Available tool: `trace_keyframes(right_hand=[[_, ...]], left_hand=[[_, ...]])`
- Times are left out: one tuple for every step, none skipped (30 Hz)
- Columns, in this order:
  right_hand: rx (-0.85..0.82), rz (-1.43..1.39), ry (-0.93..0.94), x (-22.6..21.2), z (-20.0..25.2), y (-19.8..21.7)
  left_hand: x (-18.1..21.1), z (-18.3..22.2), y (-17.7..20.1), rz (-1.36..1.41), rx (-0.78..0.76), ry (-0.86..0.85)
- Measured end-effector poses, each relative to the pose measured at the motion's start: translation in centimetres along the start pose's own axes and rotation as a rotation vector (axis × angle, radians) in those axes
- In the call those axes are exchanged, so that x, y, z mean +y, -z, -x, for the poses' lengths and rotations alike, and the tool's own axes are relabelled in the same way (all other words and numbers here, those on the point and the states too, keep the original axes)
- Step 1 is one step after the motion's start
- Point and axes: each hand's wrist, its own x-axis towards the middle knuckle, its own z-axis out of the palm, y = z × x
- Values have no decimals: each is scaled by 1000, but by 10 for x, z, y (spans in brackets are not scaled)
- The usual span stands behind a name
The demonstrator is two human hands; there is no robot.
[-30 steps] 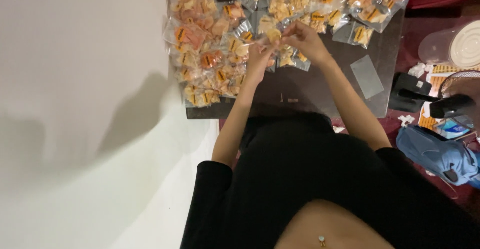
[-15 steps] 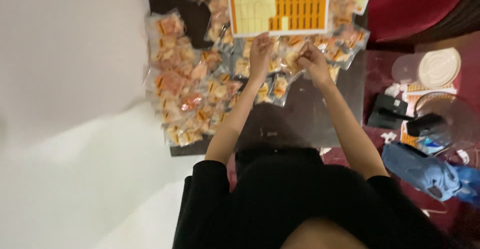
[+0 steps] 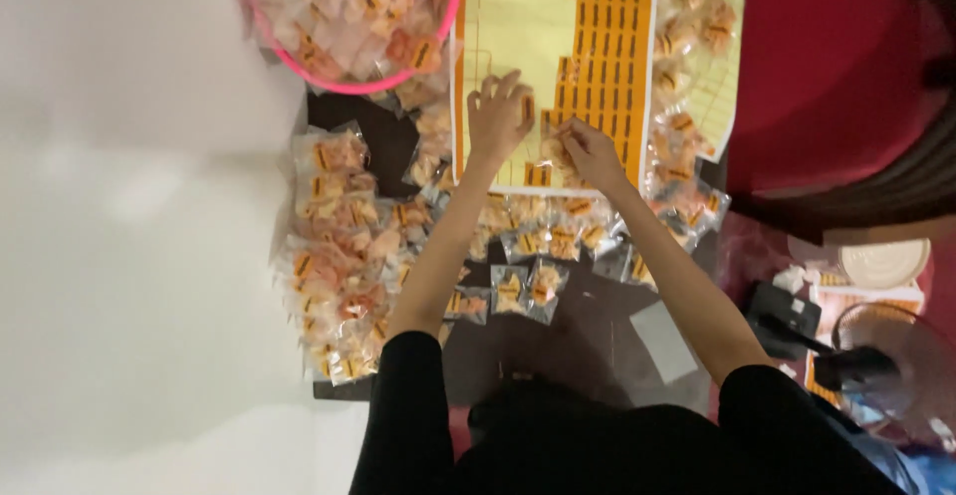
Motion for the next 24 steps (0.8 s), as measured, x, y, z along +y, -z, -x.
trace_keyframes(right_hand=[[8,-2,-42,7,-11,-1],[3,-7,-38,7,-18,-2],[18,-56,-61,7,-24,-2],[34,-106,-87,6,-28,-3],[30,-112,-88,9,-31,-1],[46,-167,-100,12,-31,0],[63,-222,-113,14,-30,2],[64,-227,-118,12,-28,5],[88,-295,-149,9,-25,8],[116,-359,-178,6,-21,13],[121,-361,-182,-4,-16,15],[154,-439,-198,-13,-9,18],[187,-516,-212,-23,0,21],[192,-514,-212,-44,9,27],[248,-539,-214,-67,20,33],[301,-565,-221,-90,33,38],[303,-563,-226,-92,40,38],[304,-550,-183,-96,47,38],[306,-537,-141,-99,55,38],[308,-536,-138,-105,63,36],[274,-512,-87,-111,72,33],[237,-489,-40,-118,83,28],[236,-488,-41,-123,92,23],[223,-497,-17,-128,101,17]], left_hand=[[-1,-2,-3,-18,-38,9],[0,-1,-2,-23,-38,14],[1,0,-1,-2,-31,15],[3,4,0,18,-29,15],[5,3,4,13,-33,19],[7,4,8,72,-19,16],[9,6,12,131,-5,14],[6,6,5,128,-12,12],[3,7,-1,177,27,2],[2,6,-8,228,69,-12],[5,11,2,228,64,-17],[11,17,11,333,205,-15],[17,24,20,439,346,-11],[25,34,35,442,346,-15],[33,44,51,687,478,7],[41,59,66,933,604,35],[50,77,76,936,600,36],[59,94,86,1142,584,159],[68,113,97,1345,561,286],[73,127,103,1346,562,283],[78,141,109,1476,490,320],[83,158,115,1603,412,360],[86,172,121,1603,412,362],[89,185,127,1589,389,332]])
